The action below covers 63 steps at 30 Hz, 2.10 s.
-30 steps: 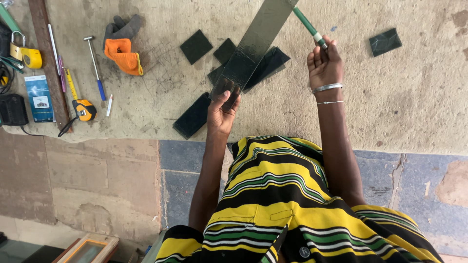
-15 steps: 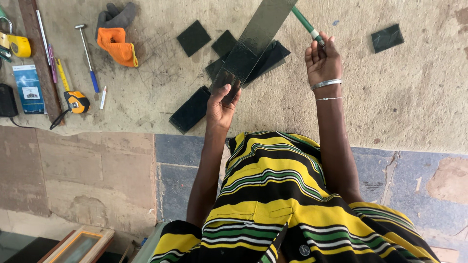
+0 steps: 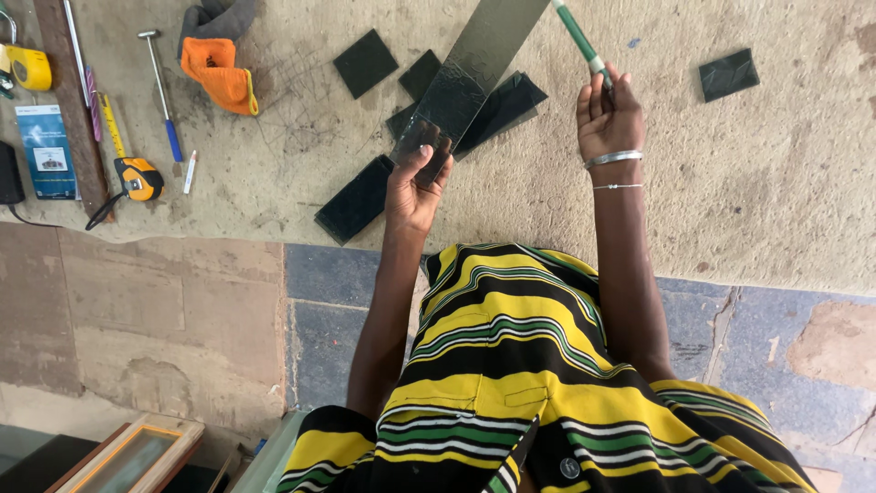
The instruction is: The person uses a green glass scoring tool to mark lines on multiple small dark rectangular glass pieces laid on a workbench. They pick up each piece, score it, and place it back down, repeating the process across several pieces.
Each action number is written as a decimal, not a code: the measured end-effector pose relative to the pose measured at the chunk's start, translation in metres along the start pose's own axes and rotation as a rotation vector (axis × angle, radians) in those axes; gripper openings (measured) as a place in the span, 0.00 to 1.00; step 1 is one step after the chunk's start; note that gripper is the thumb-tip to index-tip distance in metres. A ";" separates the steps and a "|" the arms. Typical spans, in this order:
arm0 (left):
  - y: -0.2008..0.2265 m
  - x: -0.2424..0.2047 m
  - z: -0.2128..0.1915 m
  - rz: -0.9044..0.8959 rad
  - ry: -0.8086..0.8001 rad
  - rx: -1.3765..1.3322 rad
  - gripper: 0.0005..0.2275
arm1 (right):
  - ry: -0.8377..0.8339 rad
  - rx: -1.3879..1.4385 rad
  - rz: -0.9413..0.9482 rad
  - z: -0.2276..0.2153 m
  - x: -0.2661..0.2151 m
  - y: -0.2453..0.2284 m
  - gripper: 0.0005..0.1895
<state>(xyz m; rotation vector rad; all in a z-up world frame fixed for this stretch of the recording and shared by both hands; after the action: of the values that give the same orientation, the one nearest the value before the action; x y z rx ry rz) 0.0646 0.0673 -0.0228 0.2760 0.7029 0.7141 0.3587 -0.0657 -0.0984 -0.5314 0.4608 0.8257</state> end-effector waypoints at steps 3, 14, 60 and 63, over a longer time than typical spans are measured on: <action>0.000 0.002 -0.002 -0.006 0.017 -0.002 0.16 | 0.017 0.007 0.011 -0.005 -0.001 0.000 0.17; -0.005 0.007 -0.009 0.012 0.016 0.019 0.13 | -0.139 -0.347 -0.280 0.010 -0.021 -0.013 0.13; -0.005 0.007 0.010 0.040 -0.002 0.002 0.14 | -0.159 -0.476 -0.594 0.047 -0.074 -0.046 0.22; -0.006 0.007 0.012 0.042 -0.026 0.011 0.13 | -0.132 -0.479 -0.555 0.047 -0.075 -0.038 0.22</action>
<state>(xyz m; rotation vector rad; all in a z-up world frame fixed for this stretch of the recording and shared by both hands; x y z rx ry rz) 0.0798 0.0671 -0.0197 0.3104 0.6779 0.7452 0.3523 -0.1001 -0.0089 -0.9867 -0.0236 0.4229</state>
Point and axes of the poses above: each hand's wrist, its own x-axis towards the middle knuckle, its own z-axis out of the palm, y = z × x, the point moved 8 cm from there along x, towards the middle knuckle, and after that the axes turned 4 degrees about x, right-handed, at the moved point
